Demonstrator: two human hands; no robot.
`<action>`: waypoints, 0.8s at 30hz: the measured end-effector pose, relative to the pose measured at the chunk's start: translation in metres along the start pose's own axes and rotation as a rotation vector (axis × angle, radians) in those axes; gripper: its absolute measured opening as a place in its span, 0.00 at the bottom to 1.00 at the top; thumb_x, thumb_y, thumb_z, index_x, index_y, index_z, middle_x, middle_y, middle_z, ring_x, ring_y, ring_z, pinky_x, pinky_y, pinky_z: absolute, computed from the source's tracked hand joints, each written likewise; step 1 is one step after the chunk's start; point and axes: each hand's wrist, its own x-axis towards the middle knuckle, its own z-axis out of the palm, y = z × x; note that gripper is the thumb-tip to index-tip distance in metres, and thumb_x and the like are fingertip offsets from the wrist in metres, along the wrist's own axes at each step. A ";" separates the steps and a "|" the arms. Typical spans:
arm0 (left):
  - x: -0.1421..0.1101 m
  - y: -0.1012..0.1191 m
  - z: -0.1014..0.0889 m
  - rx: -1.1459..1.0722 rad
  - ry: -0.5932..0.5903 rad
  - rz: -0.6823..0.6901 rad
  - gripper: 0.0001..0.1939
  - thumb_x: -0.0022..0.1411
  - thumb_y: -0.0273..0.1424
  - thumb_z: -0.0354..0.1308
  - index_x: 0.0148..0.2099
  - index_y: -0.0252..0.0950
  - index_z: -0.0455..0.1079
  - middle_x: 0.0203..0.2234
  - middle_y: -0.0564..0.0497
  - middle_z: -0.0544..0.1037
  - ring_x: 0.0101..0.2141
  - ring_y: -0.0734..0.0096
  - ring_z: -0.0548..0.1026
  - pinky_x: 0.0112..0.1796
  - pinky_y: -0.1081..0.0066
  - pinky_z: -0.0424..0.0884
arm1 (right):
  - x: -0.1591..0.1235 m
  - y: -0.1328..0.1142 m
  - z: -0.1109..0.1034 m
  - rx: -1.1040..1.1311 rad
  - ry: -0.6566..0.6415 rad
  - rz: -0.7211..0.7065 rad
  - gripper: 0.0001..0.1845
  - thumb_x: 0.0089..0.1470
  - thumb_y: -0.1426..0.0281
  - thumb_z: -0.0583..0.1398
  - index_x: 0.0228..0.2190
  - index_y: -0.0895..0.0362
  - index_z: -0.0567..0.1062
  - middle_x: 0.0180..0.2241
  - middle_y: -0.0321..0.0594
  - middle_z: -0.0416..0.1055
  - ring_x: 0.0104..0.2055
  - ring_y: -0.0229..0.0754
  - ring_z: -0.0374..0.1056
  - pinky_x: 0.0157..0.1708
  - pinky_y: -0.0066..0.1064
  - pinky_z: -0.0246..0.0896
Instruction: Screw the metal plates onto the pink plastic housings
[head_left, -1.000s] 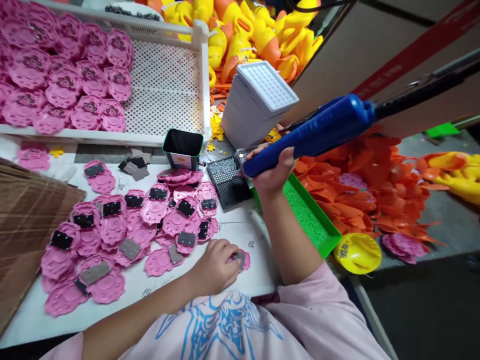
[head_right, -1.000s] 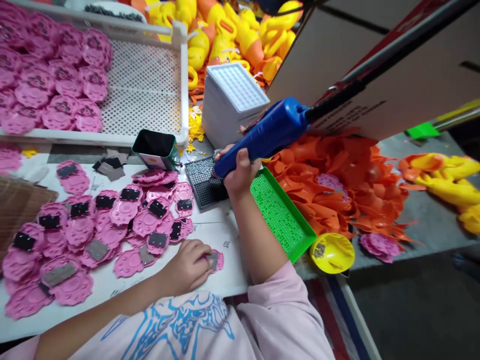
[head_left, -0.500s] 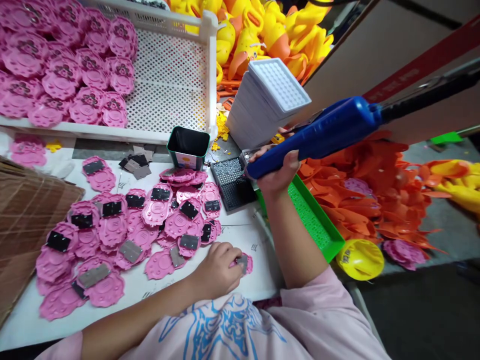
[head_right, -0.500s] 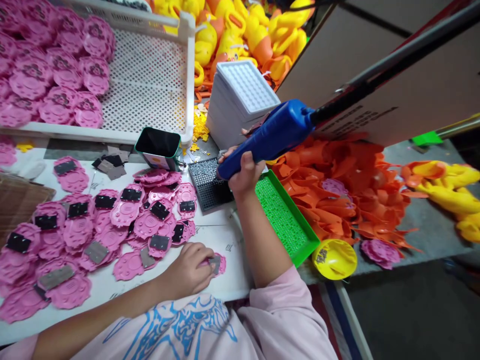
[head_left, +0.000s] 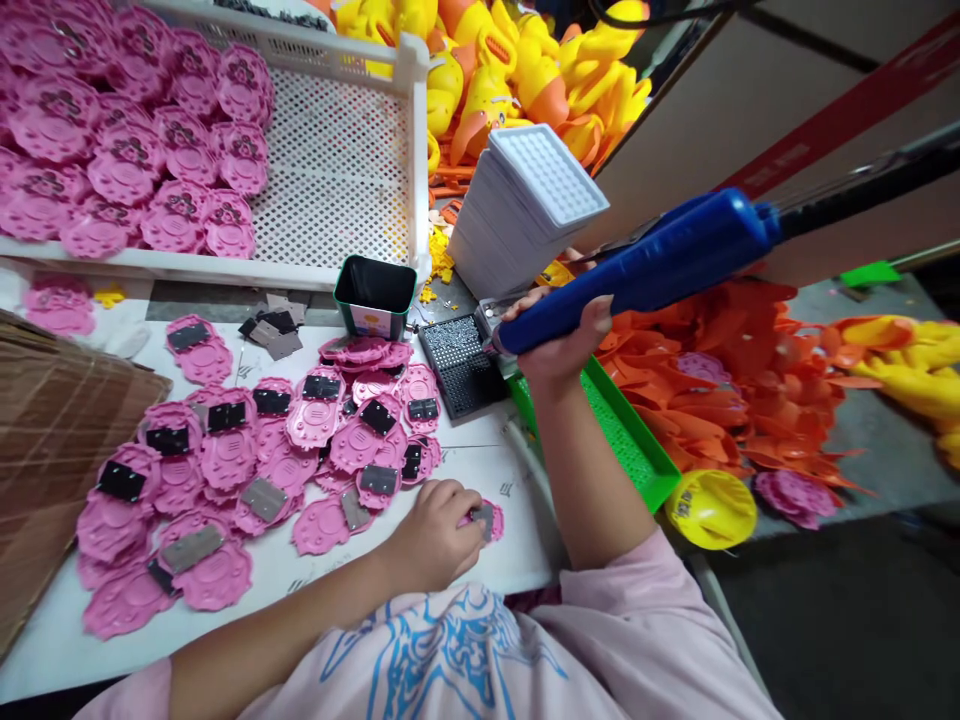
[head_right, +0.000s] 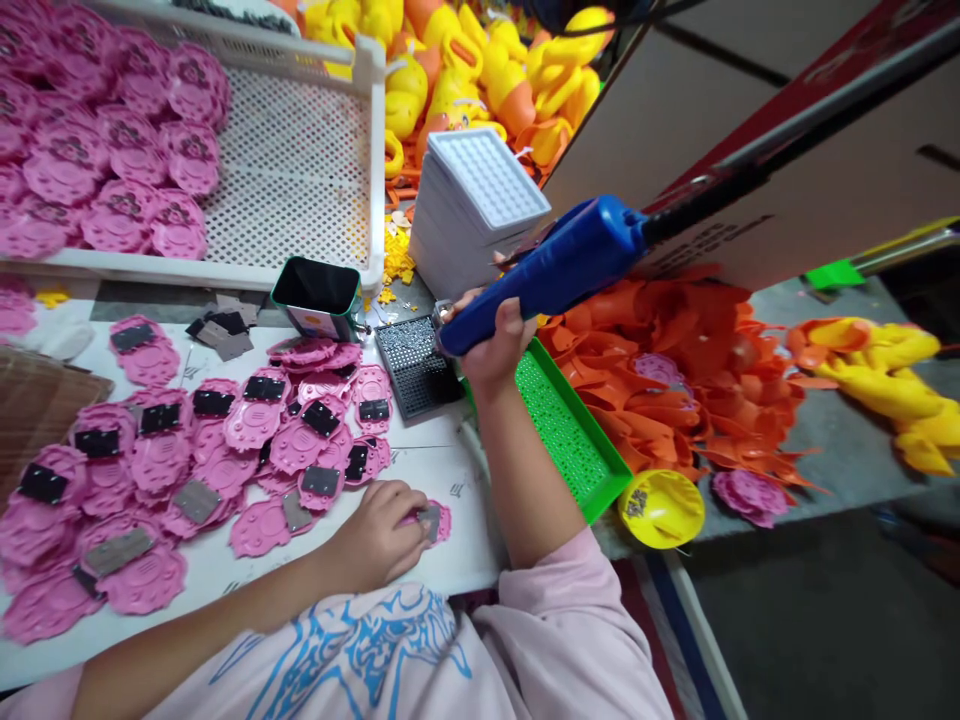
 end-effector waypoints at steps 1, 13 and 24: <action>0.000 0.000 -0.001 -0.001 -0.013 -0.003 0.01 0.59 0.27 0.58 0.33 0.36 0.70 0.38 0.48 0.74 0.38 0.64 0.67 0.38 0.64 0.65 | -0.002 -0.005 -0.002 0.001 -0.002 -0.009 0.34 0.41 0.42 0.54 0.44 0.51 0.67 0.17 0.27 0.65 0.17 0.35 0.63 0.19 0.30 0.57; 0.006 0.003 -0.006 -0.051 -0.024 -0.025 0.07 0.63 0.28 0.55 0.34 0.35 0.72 0.37 0.47 0.75 0.37 0.64 0.68 0.38 0.63 0.64 | -0.118 -0.089 -0.074 -0.027 -0.188 0.087 0.28 0.42 0.40 0.58 0.38 0.45 0.73 0.21 0.33 0.71 0.19 0.42 0.65 0.20 0.38 0.65; 0.007 0.004 -0.008 -0.042 -0.035 -0.008 0.08 0.65 0.29 0.54 0.34 0.34 0.72 0.38 0.47 0.75 0.37 0.65 0.68 0.38 0.64 0.63 | -0.153 -0.074 -0.075 -0.037 -0.117 -0.008 0.31 0.45 0.42 0.58 0.44 0.47 0.74 0.22 0.34 0.70 0.20 0.42 0.64 0.22 0.39 0.63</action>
